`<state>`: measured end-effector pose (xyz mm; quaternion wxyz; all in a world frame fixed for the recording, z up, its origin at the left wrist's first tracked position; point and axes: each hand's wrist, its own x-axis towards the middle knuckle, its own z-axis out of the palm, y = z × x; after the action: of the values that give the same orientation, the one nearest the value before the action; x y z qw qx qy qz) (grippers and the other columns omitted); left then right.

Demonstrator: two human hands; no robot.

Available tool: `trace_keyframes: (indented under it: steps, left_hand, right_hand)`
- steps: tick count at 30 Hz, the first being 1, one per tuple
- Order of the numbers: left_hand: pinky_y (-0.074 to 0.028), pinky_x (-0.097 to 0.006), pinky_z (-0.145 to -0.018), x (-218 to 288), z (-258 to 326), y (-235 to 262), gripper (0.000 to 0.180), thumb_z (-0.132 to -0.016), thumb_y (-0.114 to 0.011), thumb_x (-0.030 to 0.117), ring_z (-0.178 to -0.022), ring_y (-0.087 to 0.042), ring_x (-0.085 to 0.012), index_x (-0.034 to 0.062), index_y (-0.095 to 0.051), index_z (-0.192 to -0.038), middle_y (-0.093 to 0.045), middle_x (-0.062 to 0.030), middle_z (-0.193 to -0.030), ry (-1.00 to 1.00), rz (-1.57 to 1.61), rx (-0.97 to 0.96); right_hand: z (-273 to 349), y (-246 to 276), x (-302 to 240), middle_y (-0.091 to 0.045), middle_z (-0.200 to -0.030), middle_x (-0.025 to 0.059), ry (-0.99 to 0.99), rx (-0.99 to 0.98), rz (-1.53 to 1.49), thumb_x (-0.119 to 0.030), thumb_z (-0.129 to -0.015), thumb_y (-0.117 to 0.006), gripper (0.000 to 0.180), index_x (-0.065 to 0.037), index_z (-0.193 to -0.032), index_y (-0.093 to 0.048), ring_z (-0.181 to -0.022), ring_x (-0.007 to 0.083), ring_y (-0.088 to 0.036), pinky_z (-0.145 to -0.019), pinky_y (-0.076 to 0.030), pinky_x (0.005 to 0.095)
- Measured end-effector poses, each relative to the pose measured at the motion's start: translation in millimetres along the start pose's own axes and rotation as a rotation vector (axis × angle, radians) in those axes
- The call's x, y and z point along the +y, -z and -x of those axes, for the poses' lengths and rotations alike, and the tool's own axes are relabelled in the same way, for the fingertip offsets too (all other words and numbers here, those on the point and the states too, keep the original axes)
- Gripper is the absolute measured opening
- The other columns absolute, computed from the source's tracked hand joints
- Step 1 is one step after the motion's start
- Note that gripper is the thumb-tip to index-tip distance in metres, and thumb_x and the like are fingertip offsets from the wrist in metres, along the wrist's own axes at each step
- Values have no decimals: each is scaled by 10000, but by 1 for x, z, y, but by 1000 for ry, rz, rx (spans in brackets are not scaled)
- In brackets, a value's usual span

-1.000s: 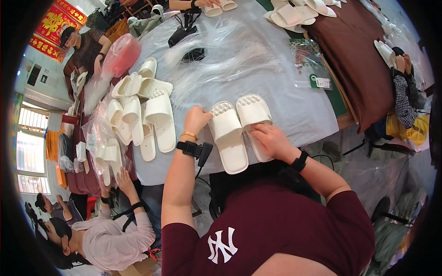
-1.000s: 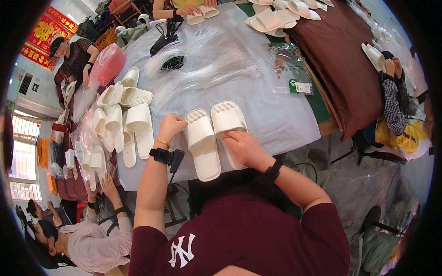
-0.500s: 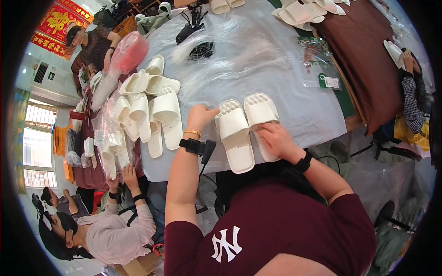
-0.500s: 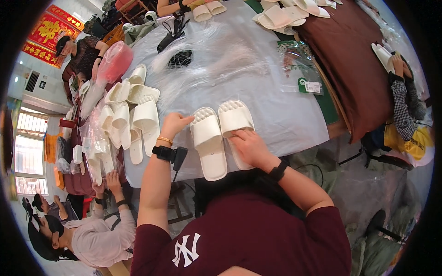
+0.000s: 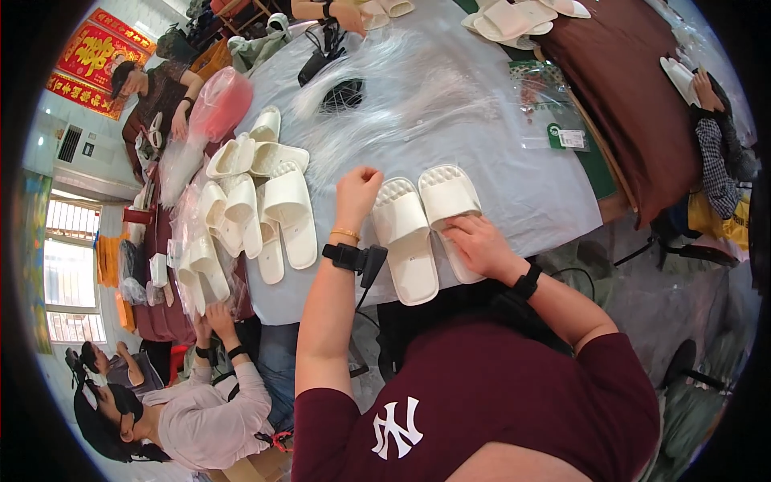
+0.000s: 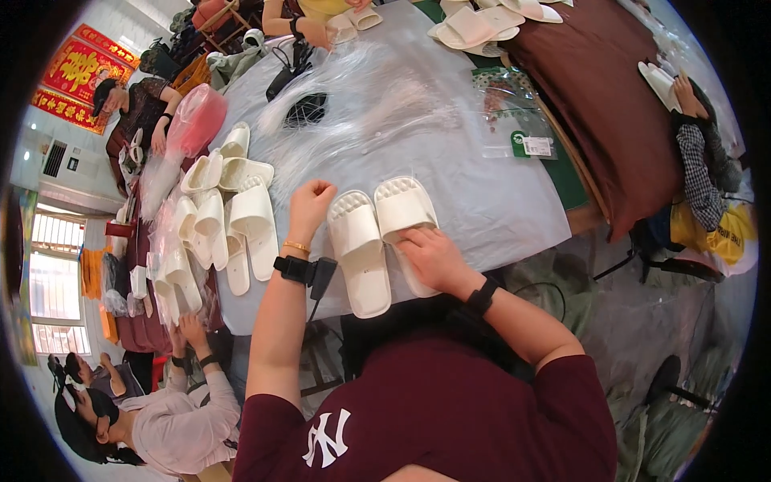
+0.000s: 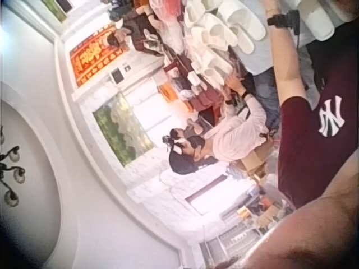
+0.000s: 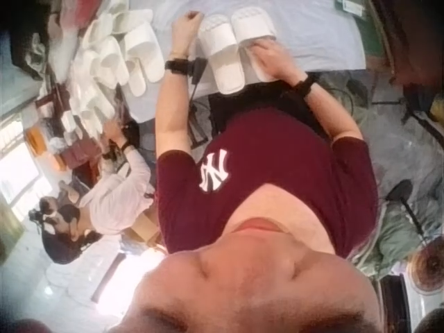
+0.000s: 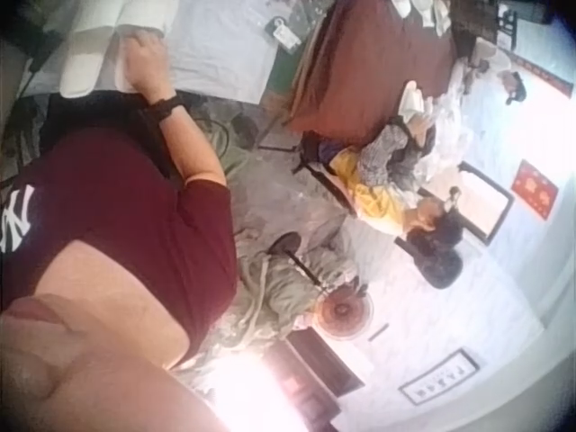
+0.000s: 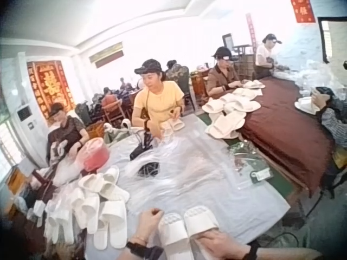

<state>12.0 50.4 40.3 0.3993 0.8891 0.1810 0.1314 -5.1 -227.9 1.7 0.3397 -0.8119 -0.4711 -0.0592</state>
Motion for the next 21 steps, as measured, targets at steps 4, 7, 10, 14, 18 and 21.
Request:
trace_keyframes:
  steps: [4,7,10,14,18,21]
  left_hand:
    - [-526,-335,-688,37,-10,-33,238,-779,-650,208,-719,-678,-244,1,-709,-880,-702,-158,-814,-69,28,-171]
    - [-525,-360,-709,51,-14,-62,226,-787,-629,207,-745,-671,-283,6,-704,-859,-695,-167,-832,-162,-11,-293]
    - [-514,-408,-733,58,-16,-85,260,-795,-588,240,-778,-655,-354,11,-704,-835,-682,-190,-845,-153,-81,-348]
    - [-510,-413,-727,64,-18,-103,299,-792,-600,285,-782,-654,-359,5,-703,-815,-674,-202,-818,-179,-132,-379]
    - [-508,-400,-706,90,-19,-116,359,-759,-665,329,-757,-665,-330,-15,-699,-857,-680,-215,-813,-77,-199,-428]
    - [-504,-433,-684,85,-17,-119,371,-714,-684,370,-750,-651,-376,5,-700,-776,-661,-220,-766,-145,-316,-342]
  right_hand:
    - [0,1,0,-610,-1132,88,2,-23,14,-111,-814,-593,250,-73,-1056,-647,-1011,270,-590,-850,-462,384]
    - [2,-5,2,-604,-1144,71,27,-28,51,-144,-817,-554,279,-70,-1071,-643,-1048,240,-576,-863,-454,382]
    - [1,-8,2,-602,-1152,63,46,-14,66,-155,-821,-547,276,-69,-1065,-641,-1068,230,-567,-874,-449,377]
    - [-2,-6,5,-601,-1161,60,39,-28,53,-161,-822,-544,266,-71,-1053,-642,-1072,229,-563,-883,-444,374]
    - [2,1,12,-612,-1148,73,39,-8,98,-156,-834,-538,239,-56,-1021,-649,-1066,233,-566,-883,-447,372]
    - [0,-17,9,-646,-1045,160,-90,107,-124,-140,-836,-532,225,-47,-1007,-644,-954,348,-605,-842,-477,453]
